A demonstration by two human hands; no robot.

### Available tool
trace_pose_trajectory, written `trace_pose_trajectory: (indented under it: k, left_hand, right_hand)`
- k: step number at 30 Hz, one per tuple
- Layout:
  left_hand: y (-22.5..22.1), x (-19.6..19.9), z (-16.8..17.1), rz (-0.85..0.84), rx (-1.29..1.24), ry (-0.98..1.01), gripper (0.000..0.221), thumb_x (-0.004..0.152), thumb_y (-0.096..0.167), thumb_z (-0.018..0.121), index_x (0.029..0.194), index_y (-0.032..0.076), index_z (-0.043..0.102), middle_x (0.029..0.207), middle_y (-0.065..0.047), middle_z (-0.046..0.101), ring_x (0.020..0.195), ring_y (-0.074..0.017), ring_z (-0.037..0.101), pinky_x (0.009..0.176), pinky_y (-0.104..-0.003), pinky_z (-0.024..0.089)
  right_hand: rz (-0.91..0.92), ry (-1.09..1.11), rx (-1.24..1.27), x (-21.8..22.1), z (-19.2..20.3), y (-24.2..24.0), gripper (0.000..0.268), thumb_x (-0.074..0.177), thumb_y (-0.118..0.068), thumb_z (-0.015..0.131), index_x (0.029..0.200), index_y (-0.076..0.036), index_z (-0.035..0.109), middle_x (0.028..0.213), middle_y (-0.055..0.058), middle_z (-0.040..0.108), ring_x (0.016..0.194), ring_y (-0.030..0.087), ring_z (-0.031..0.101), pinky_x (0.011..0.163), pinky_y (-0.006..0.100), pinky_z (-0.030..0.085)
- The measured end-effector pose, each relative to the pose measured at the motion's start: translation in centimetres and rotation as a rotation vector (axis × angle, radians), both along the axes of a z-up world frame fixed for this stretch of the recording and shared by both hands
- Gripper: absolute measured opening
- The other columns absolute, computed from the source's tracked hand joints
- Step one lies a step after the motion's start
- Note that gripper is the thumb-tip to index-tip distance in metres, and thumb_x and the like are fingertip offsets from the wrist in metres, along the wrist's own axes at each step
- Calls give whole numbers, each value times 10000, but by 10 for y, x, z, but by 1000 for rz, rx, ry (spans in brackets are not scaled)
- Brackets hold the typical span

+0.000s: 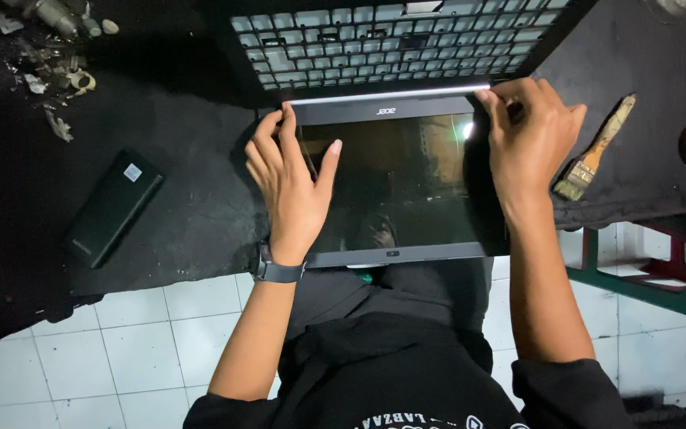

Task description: Cleaning a laptop screen and installing the back cover onto the chassis during a repair process.

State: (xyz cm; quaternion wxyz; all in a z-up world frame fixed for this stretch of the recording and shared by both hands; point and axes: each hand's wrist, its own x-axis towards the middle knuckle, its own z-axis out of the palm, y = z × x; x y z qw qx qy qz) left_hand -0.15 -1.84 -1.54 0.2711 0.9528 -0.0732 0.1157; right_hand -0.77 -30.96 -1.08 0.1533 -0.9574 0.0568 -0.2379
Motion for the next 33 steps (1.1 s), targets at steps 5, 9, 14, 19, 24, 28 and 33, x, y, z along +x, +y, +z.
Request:
trace_pose_trajectory:
  k: [5,9,14,19,24,28,33]
  left_hand:
    - [-1,0,1,-10,-5,-6,607,1064,462,615,1512,91,441,1442,-142,436,1235,-311,462,1008,-471,423]
    - [-2,1,3,-7,-67,-3,594,1064,435,615,1500,63,455,1431,-131,447,1256,-312,462,1036,-474,412]
    - [-2,1,3,-5,-88,4,610,1058,439,621,1490,37,465,1419,-129,453,1254,-302,461,1018,-462,422]
    - [-4,1,5,10,-130,-4,567,1059,406,627,1467,50,460,1422,-134,436,1276,-302,445,1081,-470,415]
    - [-3,3,3,14,-127,-3,567,1054,411,639,1461,58,462,1421,-136,439,1263,-307,440,1070,-473,425]
    - [-2,3,3,15,-155,6,544,1049,391,648,1451,69,474,1415,-131,443,1267,-308,441,1072,-479,424]
    - [-3,4,5,16,-148,-12,524,1048,382,653,1433,69,482,1410,-128,453,1269,-311,443,1068,-474,429]
  right_hand:
    - [59,-68,-44,2,-2,-2,247,1126,-244,875,959,-98,765,848,16,646,671,212,526,716,392,312]
    - [33,-90,-133,1,-5,-2,209,1096,-205,887,953,-135,750,841,-10,629,680,205,528,672,362,319]
    - [24,-119,-193,1,-8,-3,205,1079,-209,886,947,-141,746,861,-7,648,695,217,541,653,363,327]
    - [83,-92,-100,0,-7,-9,171,1096,-197,888,976,-120,794,860,6,645,679,212,528,637,358,338]
    - [125,-44,-10,3,-3,-17,160,1122,-169,849,1002,-73,807,833,40,622,647,203,544,538,350,362]
    - [68,-30,-16,2,0,-14,151,1070,-181,905,983,-92,819,864,25,651,651,201,584,535,348,375]
    - [83,-85,48,-1,12,-4,125,1055,-123,908,1005,-67,809,930,54,711,678,195,625,572,330,435]
